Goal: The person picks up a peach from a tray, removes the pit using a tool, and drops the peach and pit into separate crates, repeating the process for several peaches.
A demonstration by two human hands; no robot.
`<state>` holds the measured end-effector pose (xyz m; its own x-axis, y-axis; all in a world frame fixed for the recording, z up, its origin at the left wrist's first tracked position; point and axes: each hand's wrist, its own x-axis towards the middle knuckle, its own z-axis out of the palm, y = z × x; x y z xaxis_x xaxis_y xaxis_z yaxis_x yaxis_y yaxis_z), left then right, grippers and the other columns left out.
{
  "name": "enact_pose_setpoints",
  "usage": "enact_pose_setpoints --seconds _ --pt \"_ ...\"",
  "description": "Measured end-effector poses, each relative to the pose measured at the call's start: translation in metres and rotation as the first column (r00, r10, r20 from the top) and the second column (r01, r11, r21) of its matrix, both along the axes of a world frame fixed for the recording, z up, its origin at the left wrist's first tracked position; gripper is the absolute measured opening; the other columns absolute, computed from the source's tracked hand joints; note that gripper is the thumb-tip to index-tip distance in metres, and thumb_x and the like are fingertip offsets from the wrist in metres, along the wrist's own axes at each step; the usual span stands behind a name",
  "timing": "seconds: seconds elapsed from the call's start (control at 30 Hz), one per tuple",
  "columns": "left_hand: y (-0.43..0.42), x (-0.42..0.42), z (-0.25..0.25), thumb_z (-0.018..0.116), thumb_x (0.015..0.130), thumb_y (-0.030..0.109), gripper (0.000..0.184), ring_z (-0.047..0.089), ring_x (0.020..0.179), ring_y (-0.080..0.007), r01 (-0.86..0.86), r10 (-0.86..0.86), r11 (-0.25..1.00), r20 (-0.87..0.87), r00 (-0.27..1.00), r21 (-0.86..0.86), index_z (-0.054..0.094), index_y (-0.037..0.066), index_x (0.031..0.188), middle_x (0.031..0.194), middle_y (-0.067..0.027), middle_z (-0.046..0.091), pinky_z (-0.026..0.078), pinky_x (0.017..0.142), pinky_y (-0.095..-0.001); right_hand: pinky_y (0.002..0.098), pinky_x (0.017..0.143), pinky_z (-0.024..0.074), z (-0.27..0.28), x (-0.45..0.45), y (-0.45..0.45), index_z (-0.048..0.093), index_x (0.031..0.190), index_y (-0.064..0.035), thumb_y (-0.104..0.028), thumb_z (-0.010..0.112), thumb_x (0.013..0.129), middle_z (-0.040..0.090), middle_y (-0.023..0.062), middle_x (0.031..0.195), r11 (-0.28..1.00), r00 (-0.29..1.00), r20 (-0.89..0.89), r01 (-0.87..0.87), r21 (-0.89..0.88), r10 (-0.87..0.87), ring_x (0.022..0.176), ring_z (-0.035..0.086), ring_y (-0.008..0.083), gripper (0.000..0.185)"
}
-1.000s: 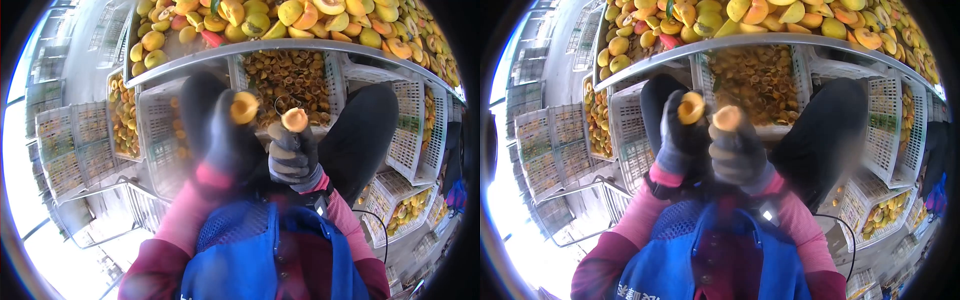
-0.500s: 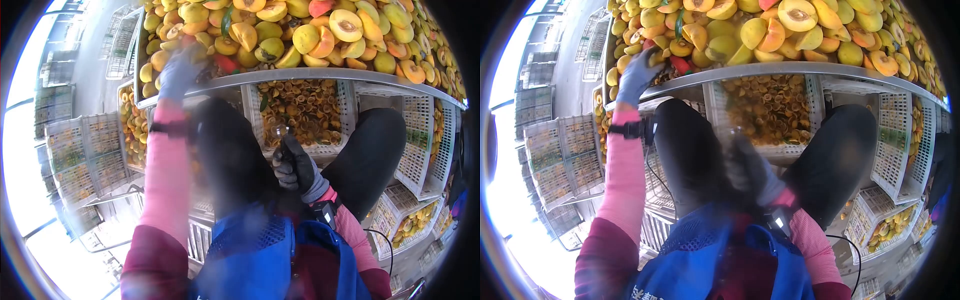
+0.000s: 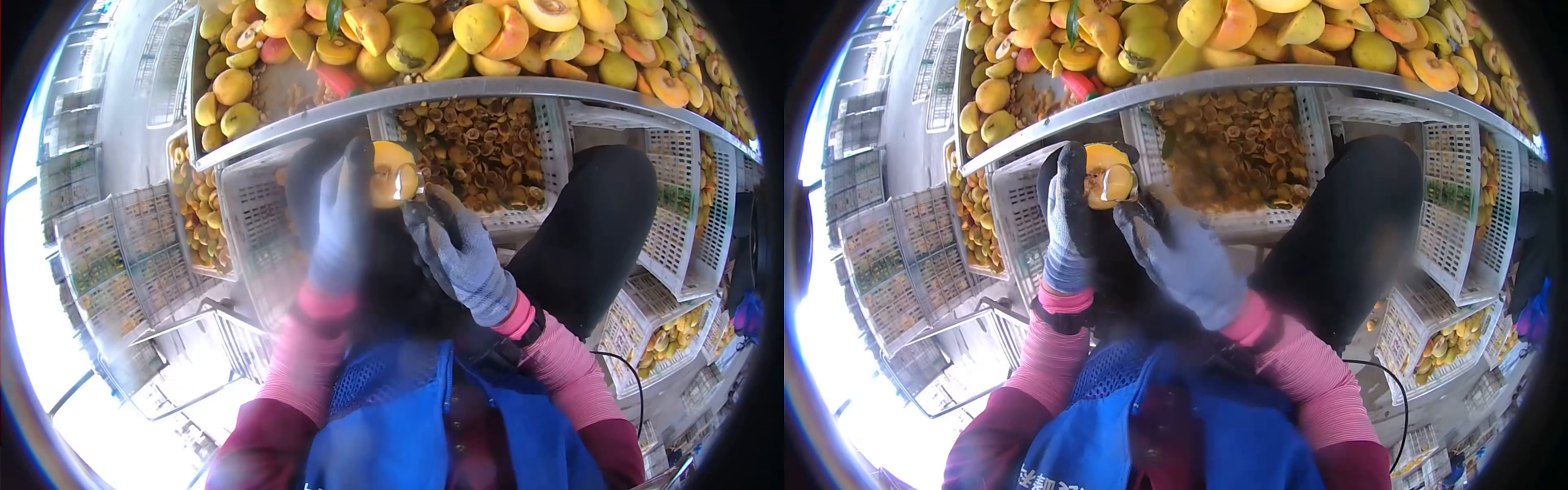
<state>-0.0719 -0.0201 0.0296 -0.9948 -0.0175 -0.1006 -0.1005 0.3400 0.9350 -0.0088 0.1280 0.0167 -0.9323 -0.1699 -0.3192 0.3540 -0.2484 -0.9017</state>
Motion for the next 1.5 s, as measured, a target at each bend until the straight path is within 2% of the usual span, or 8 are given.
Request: enact_pose_setpoints --seconds 0.27,0.5,0.7,0.97,1.07,1.23,1.37,1.5 --pt "0.015 0.026 0.01 0.055 0.087 0.003 0.041 0.059 0.082 -0.0263 0.074 -0.085 0.971 0.041 0.996 0.226 0.045 -0.006 0.126 0.102 -0.018 0.058 0.049 0.078 -0.0334 0.0461 0.062 0.0468 0.025 0.008 0.008 0.053 0.104 -0.0024 -0.027 0.055 0.09 0.062 0.0197 0.079 0.829 0.963 -0.244 0.042 0.557 0.114 0.071 0.061 0.0395 0.029" --pt "0.014 0.038 -0.008 0.059 0.083 0.002 0.049 0.059 0.084 -0.03 0.153 -0.155 0.967 -0.007 0.988 0.204 0.042 -0.006 0.129 0.107 -0.0207 0.056 0.049 0.079 -0.0344 0.0464 0.065 0.0458 0.004 0.029 -0.001 0.053 0.105 -0.003 -0.029 0.053 0.091 0.062 0.0236 0.084 0.972 0.987 -0.158 0.026 0.234 0.012 0.079 0.06 0.0408 0.03" --pt "0.007 0.047 -0.016 0.054 0.09 0.007 0.036 0.057 0.094 -0.0202 0.136 -0.447 0.827 -0.492 0.747 -0.545 0.049 -0.003 0.124 0.111 -0.0148 0.057 0.047 0.086 -0.0287 0.0248 0.04 0.0434 0.021 0.04 0.009 0.048 0.111 0.0001 -0.037 0.048 0.096 0.055 0.0073 0.081 0.93 0.934 0.325 -0.02 -0.367 0.149 0.053 0.054 0.0135 0.04" --pt "0.028 0.04 0.011 0.048 0.095 0.025 0.027 0.057 0.073 -0.0129 0.354 -0.378 0.91 0.083 0.922 0.217 0.059 0.003 0.105 0.088 -0.0062 0.061 0.048 0.07 -0.0278 0.0236 0.034 0.0302 -0.006 0.042 0.013 0.048 0.081 -0.0122 -0.055 0.039 0.093 0.041 -0.0012 0.057 -0.206 0.755 -0.011 0.164 -0.965 0.655 0.039 0.037 0.0104 0.045" --pt "0.034 0.048 0.009 0.048 0.095 0.033 0.033 0.059 0.077 -0.0144 -0.141 -0.031 0.829 0.297 0.954 0.541 0.058 0.006 0.111 0.091 -0.007 0.061 0.05 0.071 -0.028 0.0244 0.03 0.0272 -0.005 0.031 0.023 0.045 0.079 -0.01 -0.053 0.039 0.094 0.039 0.0003 0.053 -0.383 0.762 -0.219 0.041 -0.923 0.61 0.034 0.033 0.0108 0.046" --pt "-0.044 0.033 0.012 0.05 0.094 0.034 0.034 0.061 0.081 -0.0218 -0.454 0.439 0.813 0.13 0.889 0.365 0.059 0.007 0.113 0.099 -0.0095 0.061 0.05 0.077 -0.0299 0.0227 0.031 0.0314 -0.057 0.044 0.014 0.057 0.099 -0.0077 -0.054 0.033 0.095 0.039 -0.002 0.054 -0.131 0.758 0.118 0.259 -0.957 0.641 0.039 0.038 0.007 0.053" --pt "-0.146 0.002 0.0 0.061 0.089 0.024 0.032 0.061 0.086 -0.0179 -0.173 0.209 0.401 -0.094 0.973 -0.9 0.061 -0.001 0.11 0.106 -0.0096 0.06 0.049 0.076 -0.0261 0.0213 0.034 0.0257 -0.044 0.029 0.017 0.047 0.075 -0.0164 -0.05 0.035 0.096 0.035 -0.0055 0.057 0.079 0.698 0.161 0.149 -0.986 0.698 0.041 0.033 0.0079 0.042" --pt "-0.045 -0.064 0.05 0.066 0.084 0.019 0.036 0.06 0.086 -0.0141 -0.221 0.102 0.908 -0.323 0.941 -0.357 0.06 0.003 0.115 0.103 -0.0091 0.062 0.048 0.076 -0.0261 0.0211 0.035 0.0254 -0.062 0.021 0.01 0.059 0.083 -0.0107 -0.058 0.039 0.092 0.037 -0.0042 0.054 0.235 0.633 0.391 0.318 -0.918 0.668 0.04 0.031 0.0063 0.052"
